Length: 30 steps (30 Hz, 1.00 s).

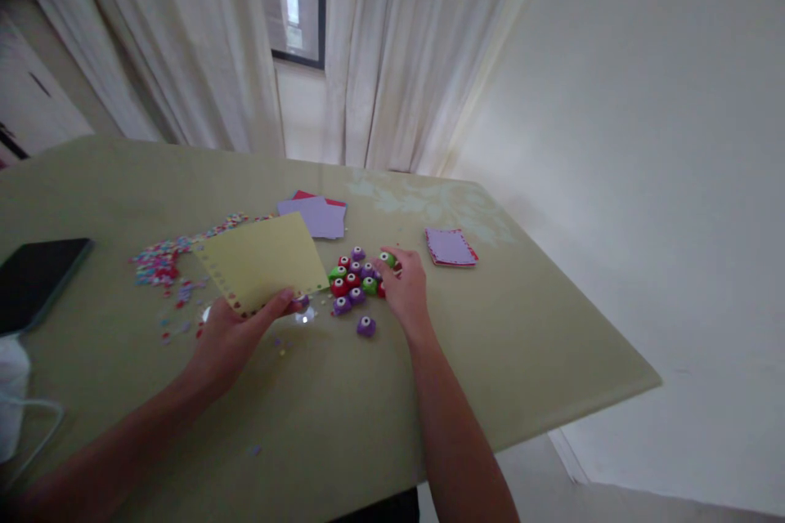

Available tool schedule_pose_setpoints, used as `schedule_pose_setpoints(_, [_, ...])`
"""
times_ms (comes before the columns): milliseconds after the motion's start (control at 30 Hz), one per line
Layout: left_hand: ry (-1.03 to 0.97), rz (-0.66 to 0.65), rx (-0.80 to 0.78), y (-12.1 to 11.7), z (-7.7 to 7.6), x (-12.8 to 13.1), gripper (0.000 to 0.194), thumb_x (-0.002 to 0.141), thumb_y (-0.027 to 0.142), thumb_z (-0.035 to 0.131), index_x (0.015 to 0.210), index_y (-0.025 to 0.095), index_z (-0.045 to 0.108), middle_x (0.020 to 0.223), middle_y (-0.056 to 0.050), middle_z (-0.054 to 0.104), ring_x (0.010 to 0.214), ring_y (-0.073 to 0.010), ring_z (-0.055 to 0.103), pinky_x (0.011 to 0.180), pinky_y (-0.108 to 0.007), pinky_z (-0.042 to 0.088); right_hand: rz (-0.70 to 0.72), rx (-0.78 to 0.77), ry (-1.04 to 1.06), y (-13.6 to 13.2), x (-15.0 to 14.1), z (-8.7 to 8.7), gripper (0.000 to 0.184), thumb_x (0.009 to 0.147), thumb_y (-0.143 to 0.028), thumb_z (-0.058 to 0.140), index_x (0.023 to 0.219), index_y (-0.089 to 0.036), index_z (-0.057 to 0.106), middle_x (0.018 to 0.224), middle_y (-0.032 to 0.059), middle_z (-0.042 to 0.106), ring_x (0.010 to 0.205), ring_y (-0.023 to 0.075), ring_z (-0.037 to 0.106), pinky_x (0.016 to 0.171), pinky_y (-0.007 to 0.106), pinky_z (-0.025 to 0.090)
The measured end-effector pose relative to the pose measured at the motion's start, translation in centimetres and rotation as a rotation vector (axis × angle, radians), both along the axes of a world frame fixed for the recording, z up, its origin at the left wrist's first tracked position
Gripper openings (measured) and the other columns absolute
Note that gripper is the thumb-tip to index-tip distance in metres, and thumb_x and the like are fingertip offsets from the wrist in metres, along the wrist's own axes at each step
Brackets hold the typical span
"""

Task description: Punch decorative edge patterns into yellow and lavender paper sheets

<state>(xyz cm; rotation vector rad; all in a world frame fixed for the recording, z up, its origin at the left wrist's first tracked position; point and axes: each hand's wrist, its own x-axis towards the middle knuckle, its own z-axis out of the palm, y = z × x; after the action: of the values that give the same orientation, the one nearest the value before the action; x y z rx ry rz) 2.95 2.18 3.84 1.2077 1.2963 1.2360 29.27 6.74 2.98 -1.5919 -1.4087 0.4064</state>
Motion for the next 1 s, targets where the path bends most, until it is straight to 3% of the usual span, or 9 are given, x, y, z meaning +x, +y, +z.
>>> schedule_pose_setpoints(167, [0.040,0.010,0.029,0.2,-0.3,-0.4,0.030,0.078,0.049,0.082,0.091,0.022,0.080,0.092,-0.008,0.085,0.085,-0.0320,0.081,0.079,-0.042,0.065,-0.158,-0.122,-0.362,0.8,2.0,-1.9,0.026,0.091,-0.030,0.069,0.112,-0.016,0.075,0.104,0.0126,0.078,0.098,0.0284,0.068,0.091,0.040,0.049])
schedule_pose_setpoints(267, [-0.020,-0.007,0.025,0.5,-0.4,-0.6,0.037,0.074,0.048,0.086,0.098,0.021,0.080,0.102,-0.010,0.085,0.093,-0.0323,0.080,0.084,-0.042,0.064,-0.185,-0.186,-0.418,0.8,2.1,-1.9,0.019,0.091,-0.031,0.072,0.103,-0.017,0.076,0.104,0.0138,0.078,0.097,0.0294,0.069,0.089,0.040,0.049])
schedule_pose_setpoints(333, [-0.119,-0.039,0.008,0.7,-0.5,-0.6,0.046,0.071,0.046,0.091,0.107,0.020,0.078,0.109,-0.010,0.084,0.100,-0.0312,0.079,0.089,-0.041,0.062,-0.184,-0.101,-0.405,0.5,1.7,-1.3,0.018,0.092,-0.032,0.072,0.101,-0.017,0.076,0.105,0.0142,0.077,0.098,0.0297,0.068,0.092,0.041,0.048])
schedule_pose_setpoints(433, [-0.214,-0.076,0.023,1.0,-1.1,-0.7,0.043,0.073,0.045,0.093,0.105,0.020,0.078,0.104,-0.007,0.083,0.097,-0.0249,0.077,0.088,-0.034,0.060,0.032,0.072,-0.362,-0.4,0.4,0.3,0.015,0.095,-0.032,0.071,0.095,-0.018,0.075,0.099,0.0108,0.074,0.096,0.0269,0.066,0.091,0.038,0.048])
schedule_pose_setpoints(500, [-0.229,-0.071,0.032,1.1,-1.4,-0.7,0.036,0.076,0.045,0.091,0.097,0.020,0.078,0.096,-0.004,0.082,0.088,-0.0199,0.074,0.081,-0.028,0.058,0.334,0.058,-0.373,-1.2,-0.5,1.2,0.013,0.092,-0.031,0.077,0.092,-0.019,0.076,0.099,0.0080,0.071,0.097,0.0248,0.064,0.089,0.036,0.048])
schedule_pose_setpoints(567, [-0.252,-0.045,0.035,1.3,-1.6,-0.7,0.034,0.077,0.046,0.091,0.093,0.020,0.077,0.089,-0.002,0.078,0.079,-0.0157,0.070,0.072,-0.024,0.055,0.516,-0.015,-0.438,-1.9,-1.4,1.5,0.022,0.084,-0.033,0.087,0.099,-0.020,0.078,0.108,0.0080,0.069,0.104,0.0260,0.062,0.095,0.038,0.046])
schedule_pose_setpoints(700, [-0.327,0.028,0.034,1.2,-1.3,-0.6,0.037,0.078,0.049,0.090,0.094,0.021,0.070,0.074,0.004,0.071,0.062,-0.0105,0.059,0.060,-0.019,0.049,0.580,-0.116,-0.538,-2.4,-2.4,1.0,0.032,0.076,-0.028,0.095,0.104,-0.023,0.080,0.118,0.0080,0.066,0.114,0.0288,0.059,0.103,0.045,0.042])
schedule_pose_setpoints(867, [-0.343,0.034,0.008,0.9,-0.7,-0.5,0.041,0.084,0.054,0.083,0.097,0.024,0.057,0.053,0.010,0.061,0.048,-0.0104,0.053,0.048,-0.017,0.042,0.558,-0.104,-0.319,-2.5,-3.0,1.2,0.025,0.081,-0.025,0.089,0.097,-0.019,0.071,0.106,0.0061,0.069,0.100,0.0245,0.061,0.092,0.040,0.046])
schedule_pose_setpoints(1000, [-0.383,0.015,0.018,1.0,-0.4,-0.3,0.050,0.078,0.048,0.090,0.108,0.025,0.057,0.072,0.004,0.076,0.062,-0.0147,0.070,0.057,-0.021,0.053,0.561,-0.187,0.188,-2.8,-4.1,1.3,0.032,0.080,-0.032,0.086,0.098,-0.021,0.062,0.082,-0.0025,0.064,0.071,0.0156,0.058,0.068,0.030,0.048])
